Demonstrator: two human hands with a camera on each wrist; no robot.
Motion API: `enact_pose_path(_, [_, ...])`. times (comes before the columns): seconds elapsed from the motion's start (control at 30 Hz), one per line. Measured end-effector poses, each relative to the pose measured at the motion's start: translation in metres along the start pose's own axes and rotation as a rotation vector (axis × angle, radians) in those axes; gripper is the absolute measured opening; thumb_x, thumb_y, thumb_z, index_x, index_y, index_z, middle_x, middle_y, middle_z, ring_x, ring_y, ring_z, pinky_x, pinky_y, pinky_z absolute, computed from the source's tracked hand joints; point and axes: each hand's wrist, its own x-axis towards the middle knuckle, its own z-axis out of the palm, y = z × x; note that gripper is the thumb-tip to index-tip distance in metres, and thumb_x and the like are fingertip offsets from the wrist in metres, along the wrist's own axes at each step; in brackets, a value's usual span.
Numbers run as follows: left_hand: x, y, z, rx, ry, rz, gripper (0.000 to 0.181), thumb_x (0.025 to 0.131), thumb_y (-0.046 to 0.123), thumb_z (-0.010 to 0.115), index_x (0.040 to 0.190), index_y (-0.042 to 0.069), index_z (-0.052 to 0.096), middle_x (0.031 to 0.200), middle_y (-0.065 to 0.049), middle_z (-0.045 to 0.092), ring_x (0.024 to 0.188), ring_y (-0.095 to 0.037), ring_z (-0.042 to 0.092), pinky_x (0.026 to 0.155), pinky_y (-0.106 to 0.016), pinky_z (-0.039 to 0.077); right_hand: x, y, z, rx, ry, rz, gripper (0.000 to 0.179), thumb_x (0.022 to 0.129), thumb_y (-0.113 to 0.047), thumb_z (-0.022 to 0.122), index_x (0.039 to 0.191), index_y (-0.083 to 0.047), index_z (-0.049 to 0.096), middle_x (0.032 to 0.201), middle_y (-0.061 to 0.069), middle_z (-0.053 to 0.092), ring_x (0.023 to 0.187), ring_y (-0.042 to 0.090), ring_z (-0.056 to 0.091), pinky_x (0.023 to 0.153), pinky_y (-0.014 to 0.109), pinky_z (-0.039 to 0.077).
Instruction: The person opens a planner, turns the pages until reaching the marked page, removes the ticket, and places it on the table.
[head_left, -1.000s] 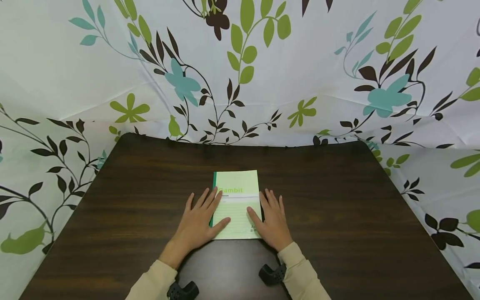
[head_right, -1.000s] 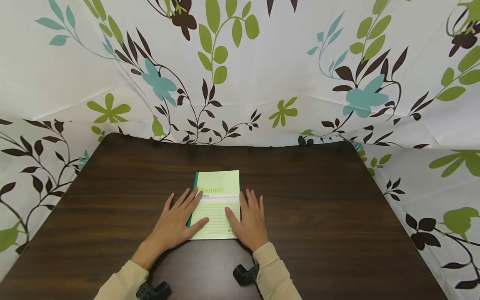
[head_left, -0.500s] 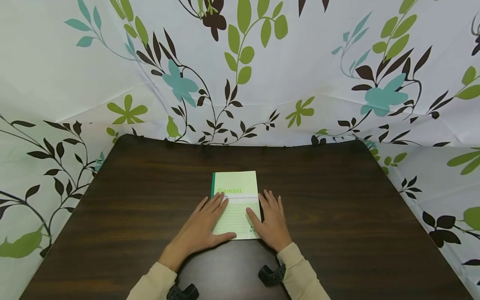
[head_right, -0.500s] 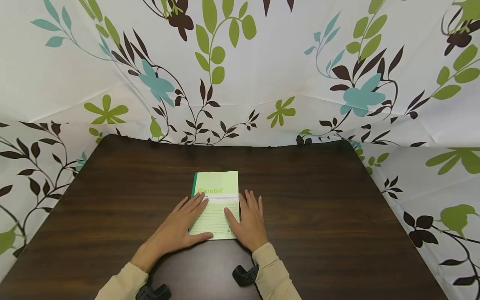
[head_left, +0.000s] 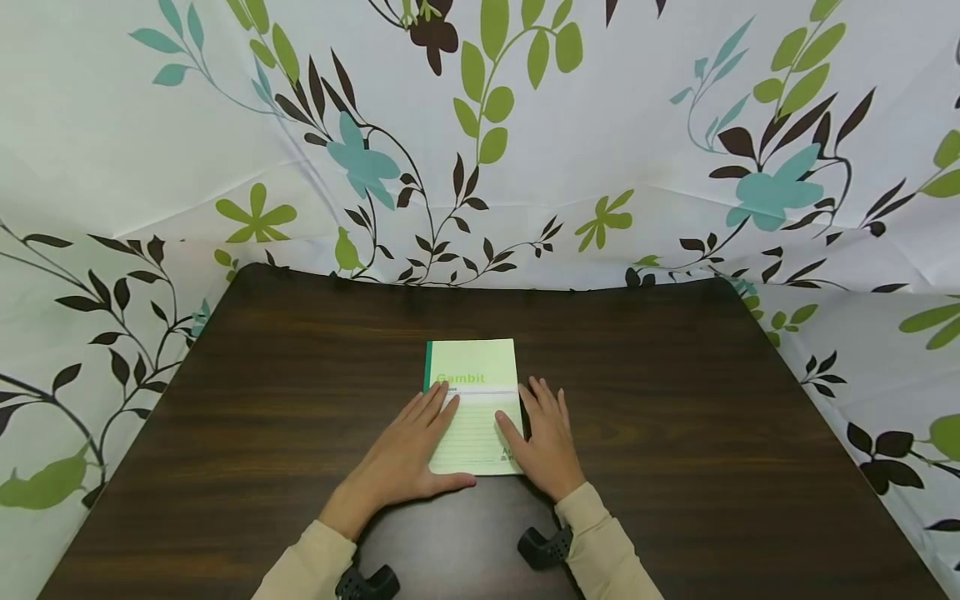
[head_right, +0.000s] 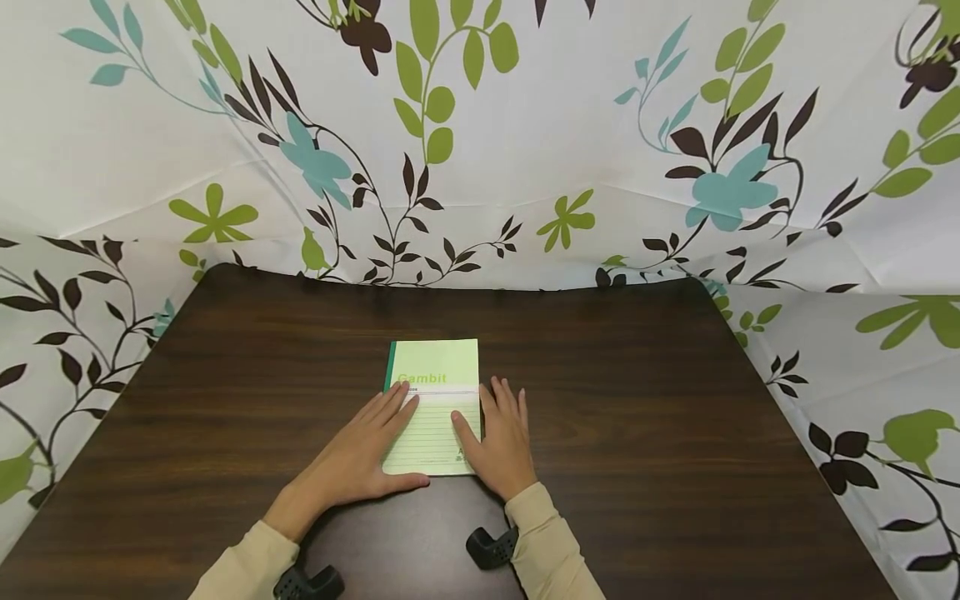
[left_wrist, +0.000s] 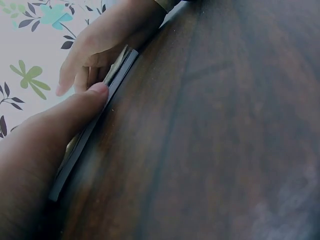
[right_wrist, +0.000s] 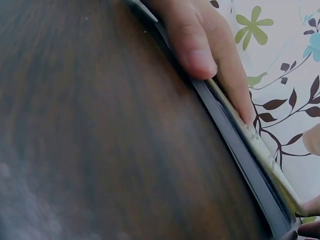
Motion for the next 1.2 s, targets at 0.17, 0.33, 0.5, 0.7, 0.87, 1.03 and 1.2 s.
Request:
enact_pose_path(0.17, [0.0, 0.0, 0.0, -0.004, 0.002, -0.002, 0.111, 0.088, 0.081, 0.056, 0.161, 0.002, 0.031, 0.17, -0.018, 0.018, 0.158, -0.029, 0.016, 0.125, -0.045, 0.022, -0.001, -0.001, 0.0, 0.013, 0.014, 0.011, 0.065, 0.102, -0.043, 0.062, 0.143, 0.007, 0.056, 0.158, 0.027, 0.041, 0.152, 0.042, 0.029, 0.124, 0.062, 0.006])
enact_pose_path(0.33, [-0.001, 0.0, 0.0, -0.004, 0.011, 0.003, 0.11, 0.088, 0.079, 0.057, 0.161, 0.001, 0.032, 0.17, -0.019, 0.019, 0.158, -0.029, 0.017, 0.125, -0.045, 0.022, -0.001, -0.002, 0.001, 0.021, 0.025, 0.018, 0.063, 0.103, -0.043, 0.062, 0.14, 0.007, 0.059, 0.157, 0.027, 0.042, 0.152, 0.042, 0.03, 0.124, 0.062, 0.007])
enact_pose_path(0.5, [-0.001, 0.0, 0.0, 0.0, 0.011, 0.006, 0.11, 0.088, 0.079, 0.058, 0.161, 0.001, 0.031, 0.17, -0.019, 0.018, 0.158, -0.029, 0.016, 0.125, -0.045, 0.022, -0.002, -0.003, 0.0, 0.041, 0.033, 0.014, 0.063, 0.102, -0.041, 0.062, 0.143, 0.007, 0.057, 0.158, 0.027, 0.04, 0.152, 0.043, 0.029, 0.124, 0.063, 0.007])
enact_pose_path(0.7, [-0.001, 0.0, -0.001, 0.001, 0.009, 0.005, 0.109, 0.089, 0.079, 0.055, 0.161, 0.002, 0.032, 0.17, -0.018, 0.018, 0.158, -0.029, 0.016, 0.125, -0.045, 0.022, -0.003, -0.005, 0.001, 0.092, 0.052, 0.018, 0.063, 0.102, -0.038, 0.063, 0.146, 0.006, 0.054, 0.16, 0.027, 0.038, 0.153, 0.043, 0.027, 0.123, 0.064, 0.007])
enact_pose_path(0.87, [-0.002, -0.001, -0.001, 0.0, 0.015, 0.004, 0.097, 0.096, 0.072, 0.052, 0.16, 0.001, 0.033, 0.17, -0.019, 0.021, 0.158, -0.03, 0.018, 0.125, -0.046, 0.022, -0.002, -0.008, 0.002, 0.174, 0.11, 0.052, 0.054, 0.101, -0.032, 0.067, 0.141, 0.003, 0.06, 0.155, 0.024, 0.047, 0.151, 0.04, 0.033, 0.124, 0.061, 0.008])
enact_pose_path(1.03, [-0.002, 0.0, -0.001, -0.019, 0.022, -0.01, 0.081, 0.104, 0.059, 0.049, 0.16, 0.002, 0.034, 0.169, -0.018, 0.023, 0.158, -0.029, 0.019, 0.126, -0.046, 0.021, -0.001, -0.011, 0.004, 0.27, 0.234, 0.056, 0.033, 0.096, -0.017, 0.074, 0.123, 0.004, 0.071, 0.138, 0.02, 0.063, 0.137, 0.04, 0.052, 0.124, 0.06, 0.016])
enact_pose_path(1.2, [-0.003, -0.002, -0.001, -0.061, 0.049, -0.018, 0.067, 0.109, 0.045, 0.049, 0.159, 0.001, 0.037, 0.168, -0.018, 0.028, 0.157, -0.029, 0.022, 0.125, -0.047, 0.022, 0.001, -0.014, 0.008, 0.276, 0.344, 0.009, 0.017, 0.094, -0.007, 0.076, 0.106, 0.005, 0.076, 0.116, 0.02, 0.073, 0.118, 0.04, 0.065, 0.119, 0.064, 0.025])
